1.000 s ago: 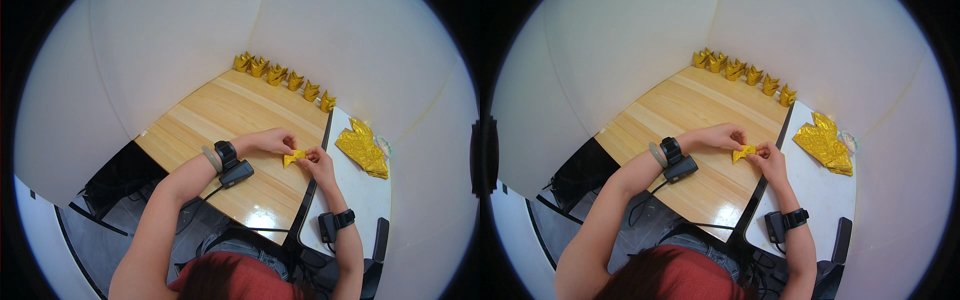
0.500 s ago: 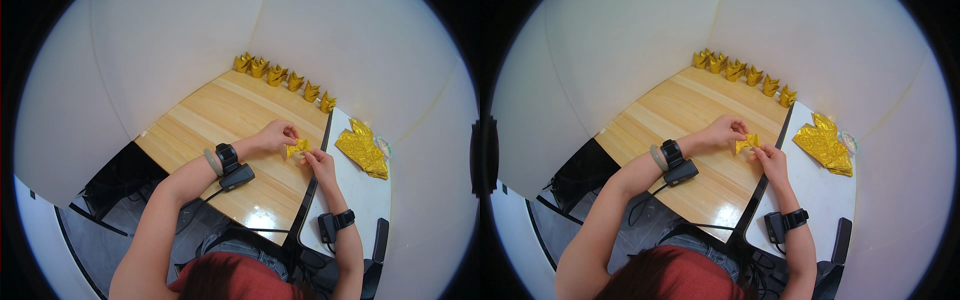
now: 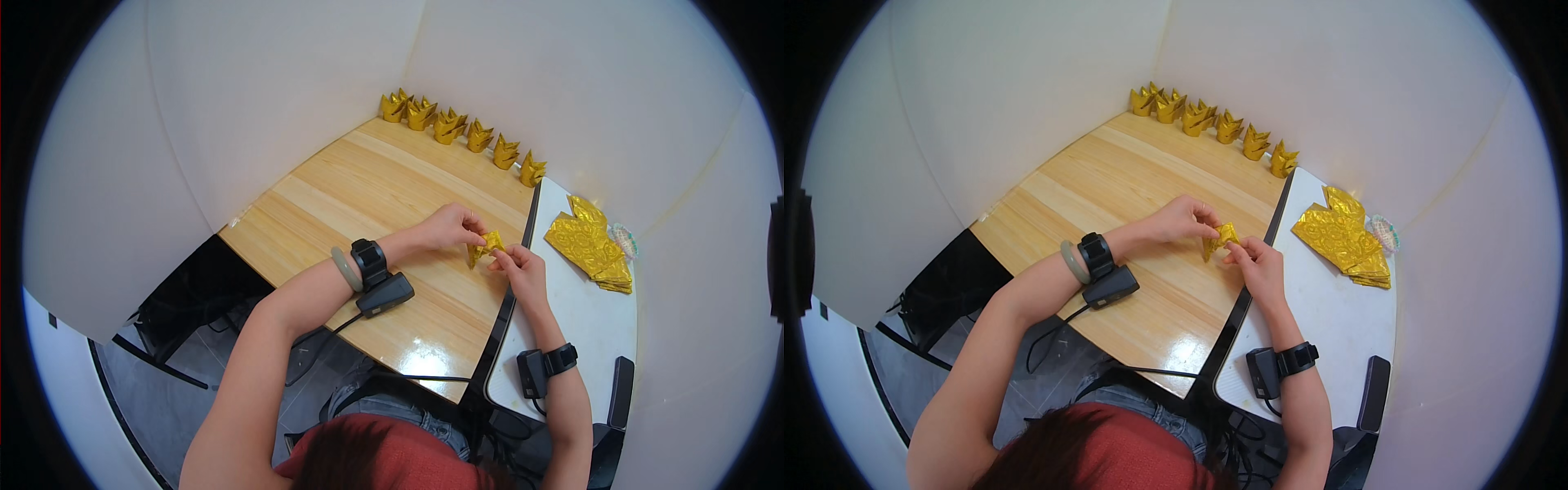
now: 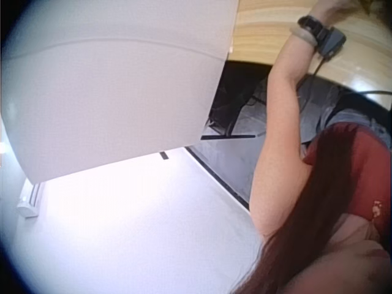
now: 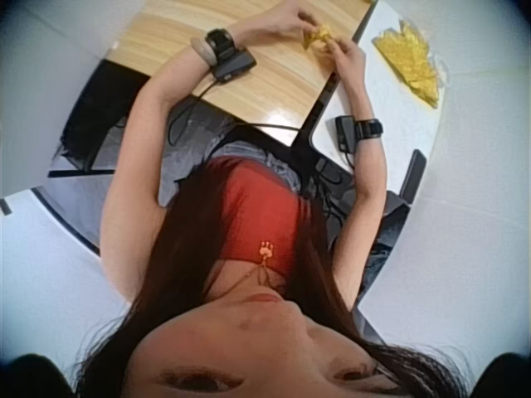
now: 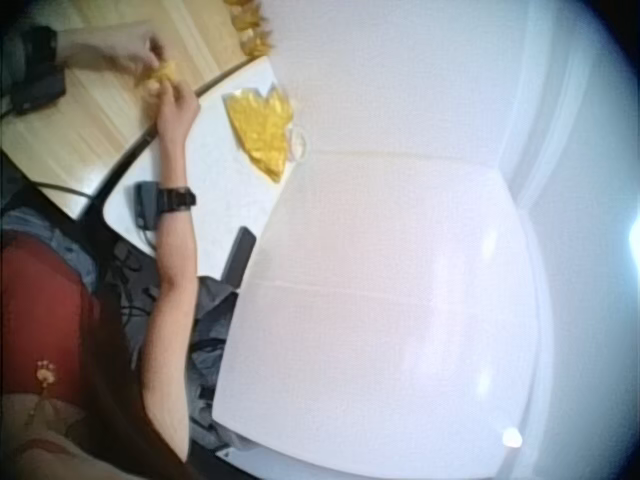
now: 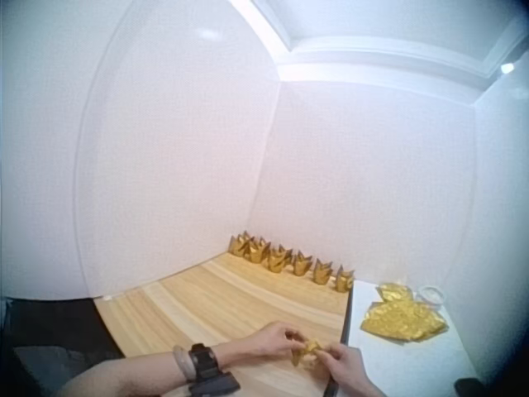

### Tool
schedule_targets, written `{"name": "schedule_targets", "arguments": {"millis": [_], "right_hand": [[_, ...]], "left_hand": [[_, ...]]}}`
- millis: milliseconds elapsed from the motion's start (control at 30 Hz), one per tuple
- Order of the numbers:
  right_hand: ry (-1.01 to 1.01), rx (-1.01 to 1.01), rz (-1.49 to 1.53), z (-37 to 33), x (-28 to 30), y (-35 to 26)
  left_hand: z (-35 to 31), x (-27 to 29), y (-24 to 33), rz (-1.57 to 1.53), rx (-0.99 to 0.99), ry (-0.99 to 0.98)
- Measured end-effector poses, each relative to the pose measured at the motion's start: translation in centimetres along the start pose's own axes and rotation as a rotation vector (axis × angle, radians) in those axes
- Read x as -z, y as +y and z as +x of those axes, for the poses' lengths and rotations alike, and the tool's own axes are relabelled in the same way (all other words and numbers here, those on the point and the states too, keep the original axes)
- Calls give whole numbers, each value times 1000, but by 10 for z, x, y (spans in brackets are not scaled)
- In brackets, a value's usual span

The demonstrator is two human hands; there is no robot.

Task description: Folding square sheets of gold paper into traditional ingot shapes (yuanbao).

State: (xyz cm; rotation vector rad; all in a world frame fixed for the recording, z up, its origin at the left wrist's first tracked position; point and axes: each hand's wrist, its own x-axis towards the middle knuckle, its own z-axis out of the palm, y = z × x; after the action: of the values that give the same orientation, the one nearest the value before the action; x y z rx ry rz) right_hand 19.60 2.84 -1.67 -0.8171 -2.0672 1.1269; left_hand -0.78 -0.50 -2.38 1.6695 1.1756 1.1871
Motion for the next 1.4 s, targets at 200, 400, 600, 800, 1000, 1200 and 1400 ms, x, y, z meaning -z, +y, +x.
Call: {"name": "schedule_targets", "arguments": {"millis": [200, 400, 600, 800, 1000, 1200, 1400], "right_hand": [[44, -181, 523, 2, 4, -9], [-204, -177, 800, 4, 5, 4], [-276, -236, 894, 5, 6, 11], [-317, -219, 920, 3, 3, -2], [-259, -207, 991, 2, 7, -3], [-182, -209, 970, 2, 5, -10], [-192, -239, 896, 1, 6, -10]], "left_hand": [[2, -3, 8, -223, 125, 33], [-4, -9, 12, -504, 276, 53], [-6, -11, 15, -603, 274, -7], [-10, -13, 15, -731, 269, -65], [-6, -13, 15, -855, 285, -78], [-5, -11, 13, -846, 229, -114], [-10, -9, 22, -707, 231, -110]]}}
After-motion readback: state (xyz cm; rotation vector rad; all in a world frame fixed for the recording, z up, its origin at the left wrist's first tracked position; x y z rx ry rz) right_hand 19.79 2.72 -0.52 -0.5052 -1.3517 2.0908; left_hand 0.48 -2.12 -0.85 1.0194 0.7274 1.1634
